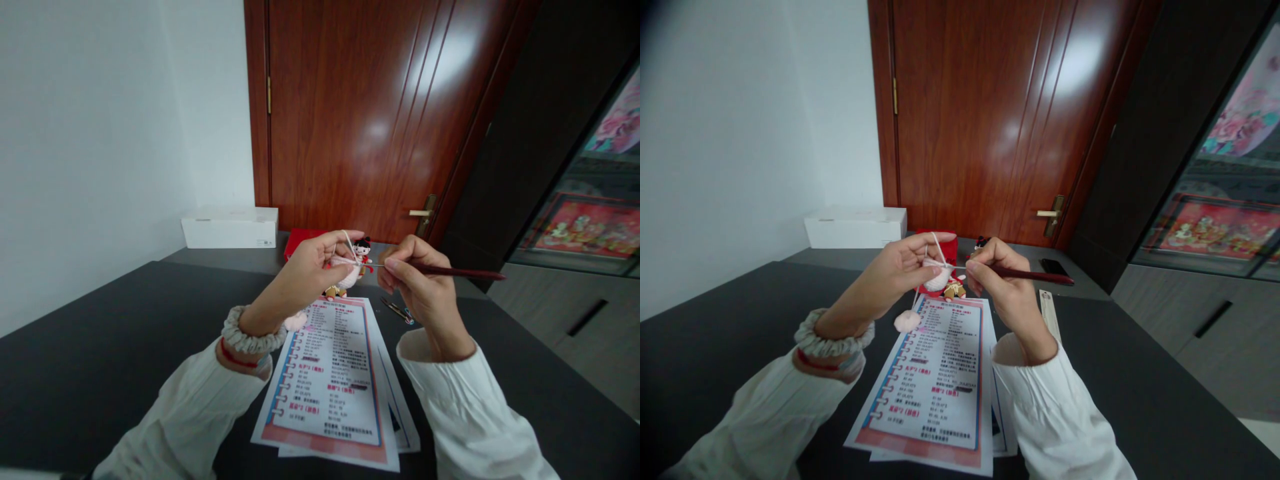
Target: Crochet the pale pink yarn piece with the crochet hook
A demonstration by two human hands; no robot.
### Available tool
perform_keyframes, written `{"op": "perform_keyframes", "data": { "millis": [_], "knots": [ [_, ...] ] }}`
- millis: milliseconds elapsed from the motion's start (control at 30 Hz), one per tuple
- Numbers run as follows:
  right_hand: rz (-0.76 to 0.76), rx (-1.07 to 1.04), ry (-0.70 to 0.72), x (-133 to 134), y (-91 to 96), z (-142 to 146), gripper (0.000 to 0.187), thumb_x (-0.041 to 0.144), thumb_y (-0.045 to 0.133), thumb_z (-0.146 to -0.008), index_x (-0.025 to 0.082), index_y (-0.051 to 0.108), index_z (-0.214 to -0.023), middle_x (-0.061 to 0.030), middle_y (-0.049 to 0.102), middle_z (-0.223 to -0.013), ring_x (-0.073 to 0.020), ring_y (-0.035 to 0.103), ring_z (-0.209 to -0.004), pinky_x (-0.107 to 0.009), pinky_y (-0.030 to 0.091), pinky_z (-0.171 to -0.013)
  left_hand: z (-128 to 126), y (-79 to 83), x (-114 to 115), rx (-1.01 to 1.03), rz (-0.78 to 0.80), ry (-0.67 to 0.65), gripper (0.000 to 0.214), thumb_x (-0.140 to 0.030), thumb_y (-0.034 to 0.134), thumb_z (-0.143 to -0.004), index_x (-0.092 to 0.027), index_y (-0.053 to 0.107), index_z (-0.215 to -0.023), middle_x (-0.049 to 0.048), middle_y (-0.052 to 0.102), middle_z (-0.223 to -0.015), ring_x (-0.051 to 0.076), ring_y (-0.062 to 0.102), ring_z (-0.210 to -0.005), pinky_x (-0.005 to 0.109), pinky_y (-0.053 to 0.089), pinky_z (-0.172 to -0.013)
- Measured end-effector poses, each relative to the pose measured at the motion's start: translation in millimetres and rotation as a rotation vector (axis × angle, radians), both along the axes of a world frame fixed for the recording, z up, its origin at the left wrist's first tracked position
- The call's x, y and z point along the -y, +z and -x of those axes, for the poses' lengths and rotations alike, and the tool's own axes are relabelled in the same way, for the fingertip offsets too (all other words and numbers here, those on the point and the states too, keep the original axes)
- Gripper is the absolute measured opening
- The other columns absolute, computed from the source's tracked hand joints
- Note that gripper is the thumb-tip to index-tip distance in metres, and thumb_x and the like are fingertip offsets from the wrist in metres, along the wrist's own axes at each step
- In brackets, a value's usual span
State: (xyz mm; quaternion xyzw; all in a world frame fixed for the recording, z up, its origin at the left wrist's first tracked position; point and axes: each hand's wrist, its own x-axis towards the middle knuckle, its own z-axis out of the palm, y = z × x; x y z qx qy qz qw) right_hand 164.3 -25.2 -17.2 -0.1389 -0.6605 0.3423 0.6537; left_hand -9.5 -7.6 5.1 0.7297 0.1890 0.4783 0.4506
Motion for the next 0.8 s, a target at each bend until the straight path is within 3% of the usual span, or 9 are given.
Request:
{"op": "perform_keyframes", "data": {
  "millis": [233, 600, 800],
  "knots": [
    [-0.079, 0.121, -0.261, 4.1, 0.6, -0.2, 0.017, 0.015, 0.061, -0.083, 0.02, 0.054, -0.07, 0.0056, 0.052, -0.058, -0.0096, 0.045, -0.052, -0.026, 0.033, -0.049, -3.4, 0.7, 1.2, 0.019, -0.023, 0.094, 0.043, -0.005, 0.057, -0.075, -0.011, 0.056, -0.118, -0.0012, 0.06, -0.078, 0.009, 0.058, -0.07, 0.022, 0.046, -0.065],
    [-0.195, 0.253, -0.457, 8.1, 1.1, 9.6, 0.015, 0.016, 0.057, -0.087, 0.02, 0.052, -0.073, 0.0049, 0.053, -0.064, -0.0093, 0.048, -0.056, -0.025, 0.036, -0.052, -5.8, 0.7, 0.0, 0.014, -0.124, 0.226, 0.034, -0.012, 0.059, -0.078, -0.011, 0.061, -0.112, -0.001, 0.06, -0.071, 0.011, 0.059, -0.07, 0.025, 0.048, -0.069],
    [-0.431, 0.357, -0.479, 0.6, -4.1, 11.9, 0.011, 0.012, 0.055, -0.087, 0.022, 0.053, -0.084, 0.0006, 0.058, -0.075, -0.013, 0.056, -0.069, -0.028, 0.044, -0.061, -4.5, 5.1, 2.0, 0.069, 0.051, 0.097, 0.043, -0.016, 0.064, -0.078, -0.009, 0.057, -0.119, -0.0021, 0.06, -0.069, 0.01, 0.058, -0.066, 0.024, 0.046, -0.066]
  ]
}}
